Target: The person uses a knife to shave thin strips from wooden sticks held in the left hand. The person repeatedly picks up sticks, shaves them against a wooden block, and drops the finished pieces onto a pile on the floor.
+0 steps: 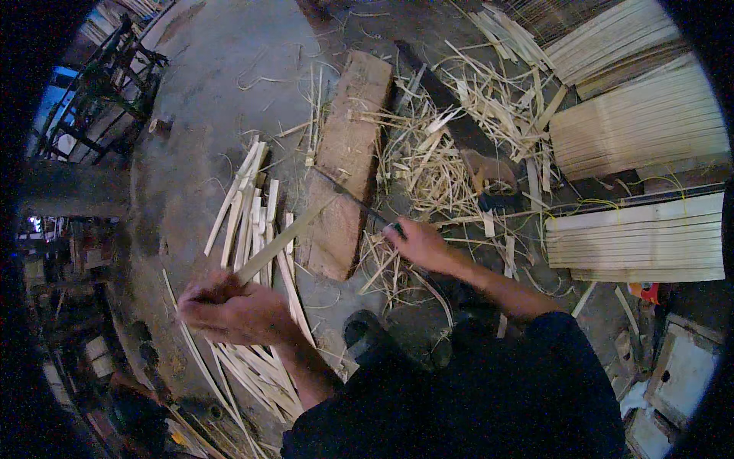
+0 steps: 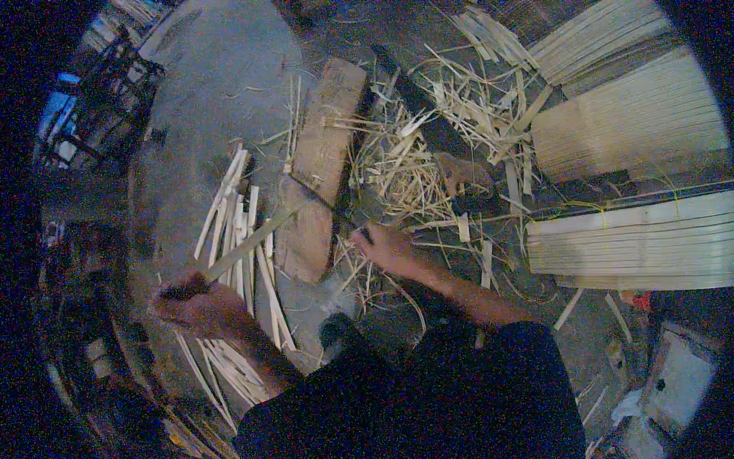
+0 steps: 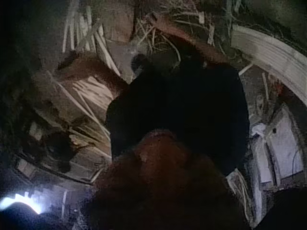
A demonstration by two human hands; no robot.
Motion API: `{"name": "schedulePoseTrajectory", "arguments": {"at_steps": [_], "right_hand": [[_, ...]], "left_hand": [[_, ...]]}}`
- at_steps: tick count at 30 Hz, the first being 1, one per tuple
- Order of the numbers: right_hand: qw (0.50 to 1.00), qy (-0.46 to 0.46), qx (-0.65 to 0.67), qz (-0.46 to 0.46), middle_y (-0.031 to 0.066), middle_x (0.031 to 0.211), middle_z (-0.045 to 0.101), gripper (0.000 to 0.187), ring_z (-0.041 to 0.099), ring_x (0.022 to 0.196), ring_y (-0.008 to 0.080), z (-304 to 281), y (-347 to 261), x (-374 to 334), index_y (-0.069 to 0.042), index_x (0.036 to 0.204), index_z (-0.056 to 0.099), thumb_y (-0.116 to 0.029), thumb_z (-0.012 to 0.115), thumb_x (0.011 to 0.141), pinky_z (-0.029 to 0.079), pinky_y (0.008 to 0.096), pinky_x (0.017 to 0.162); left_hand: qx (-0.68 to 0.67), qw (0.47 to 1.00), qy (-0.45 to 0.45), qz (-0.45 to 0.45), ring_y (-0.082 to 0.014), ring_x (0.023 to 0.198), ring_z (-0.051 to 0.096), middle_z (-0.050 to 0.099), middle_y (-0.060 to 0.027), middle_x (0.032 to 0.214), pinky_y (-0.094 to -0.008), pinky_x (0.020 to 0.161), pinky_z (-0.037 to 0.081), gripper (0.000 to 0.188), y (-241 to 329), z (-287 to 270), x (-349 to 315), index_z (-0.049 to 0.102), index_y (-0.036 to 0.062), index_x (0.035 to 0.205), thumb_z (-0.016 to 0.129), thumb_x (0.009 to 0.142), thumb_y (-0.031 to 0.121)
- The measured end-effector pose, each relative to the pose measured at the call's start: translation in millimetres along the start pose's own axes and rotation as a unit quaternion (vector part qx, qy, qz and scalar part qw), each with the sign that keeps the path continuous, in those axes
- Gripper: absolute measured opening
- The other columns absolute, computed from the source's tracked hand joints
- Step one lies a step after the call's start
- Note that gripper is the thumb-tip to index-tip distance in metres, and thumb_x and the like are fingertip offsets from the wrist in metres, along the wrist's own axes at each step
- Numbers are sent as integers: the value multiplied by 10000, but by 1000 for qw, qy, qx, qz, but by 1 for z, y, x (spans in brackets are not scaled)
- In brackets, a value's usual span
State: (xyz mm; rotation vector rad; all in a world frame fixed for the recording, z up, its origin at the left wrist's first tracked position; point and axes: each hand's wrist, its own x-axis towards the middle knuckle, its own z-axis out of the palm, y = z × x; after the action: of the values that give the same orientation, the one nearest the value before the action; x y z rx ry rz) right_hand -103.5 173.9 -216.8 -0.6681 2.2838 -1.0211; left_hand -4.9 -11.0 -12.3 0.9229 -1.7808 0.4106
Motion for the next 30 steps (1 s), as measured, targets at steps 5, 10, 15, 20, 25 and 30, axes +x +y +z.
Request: {"name": "schedulePoseTrajectory", "arguments": {"at_steps": [5, 10, 15, 20, 25, 30], "right_hand": [[944, -114, 278, 135, 2, 607, 474, 416, 433, 446, 82, -7, -22, -3, -42, 941, 528, -443, 416, 949, 361, 261, 410], [988, 53, 143, 9, 115, 603, 532, 407, 520, 480, 213, -6, -18, -10, -1, 971, 524, -400, 446, 942, 413, 341, 468], [987, -64, 105, -99, 235, 685, 568, 401, 596, 649, 388, -34, -93, -46, 10, 1043, 502, -371, 499, 916, 441, 436, 579], [954, -84, 171, -231, 219, 751, 605, 381, 622, 713, 389, -21, -128, -60, -42, 1078, 516, -371, 547, 888, 474, 441, 604], [990, -53, 92, -97, 226, 832, 630, 435, 626, 766, 396, -9, -91, -34, -60, 1126, 514, -408, 564, 870, 500, 435, 661], [988, -34, 94, -115, 233, 816, 627, 419, 619, 771, 408, -11, -76, -34, -45, 1113, 520, -399, 537, 889, 485, 449, 665]], "left_hand": [[-364, 910, 52, -193, -161, 596, 455, 427, -43, 721, -286, 531, 392, 174, -85, -39, 48, 406, 56, 854, 529, 751, -11], [-61, 979, -61, -186, -175, 567, 471, 436, -41, 691, -295, 506, 384, 139, -5, 0, 11, 389, 55, 836, 510, 833, -14], [-168, 969, -27, -181, -157, 628, 421, 397, -37, 696, -292, 596, 393, 236, -16, 8, -6, 392, 56, 824, 389, 984, 230], [-371, 833, -26, -410, -149, 666, 371, 375, -22, 739, -281, 646, 373, 328, 26, -9, -1, 390, 62, 829, 306, 1011, 321], [-432, 833, -53, -342, -144, 663, 372, 373, -26, 755, -277, 638, 376, 276, -4, 6, -10, 389, 54, 853, 323, 1009, 272], [-175, 944, -110, -258, -151, 679, 421, 428, -43, 797, -287, 639, 404, 190, 18, -4, -5, 397, 47, 898, 341, 994, 201]]}}
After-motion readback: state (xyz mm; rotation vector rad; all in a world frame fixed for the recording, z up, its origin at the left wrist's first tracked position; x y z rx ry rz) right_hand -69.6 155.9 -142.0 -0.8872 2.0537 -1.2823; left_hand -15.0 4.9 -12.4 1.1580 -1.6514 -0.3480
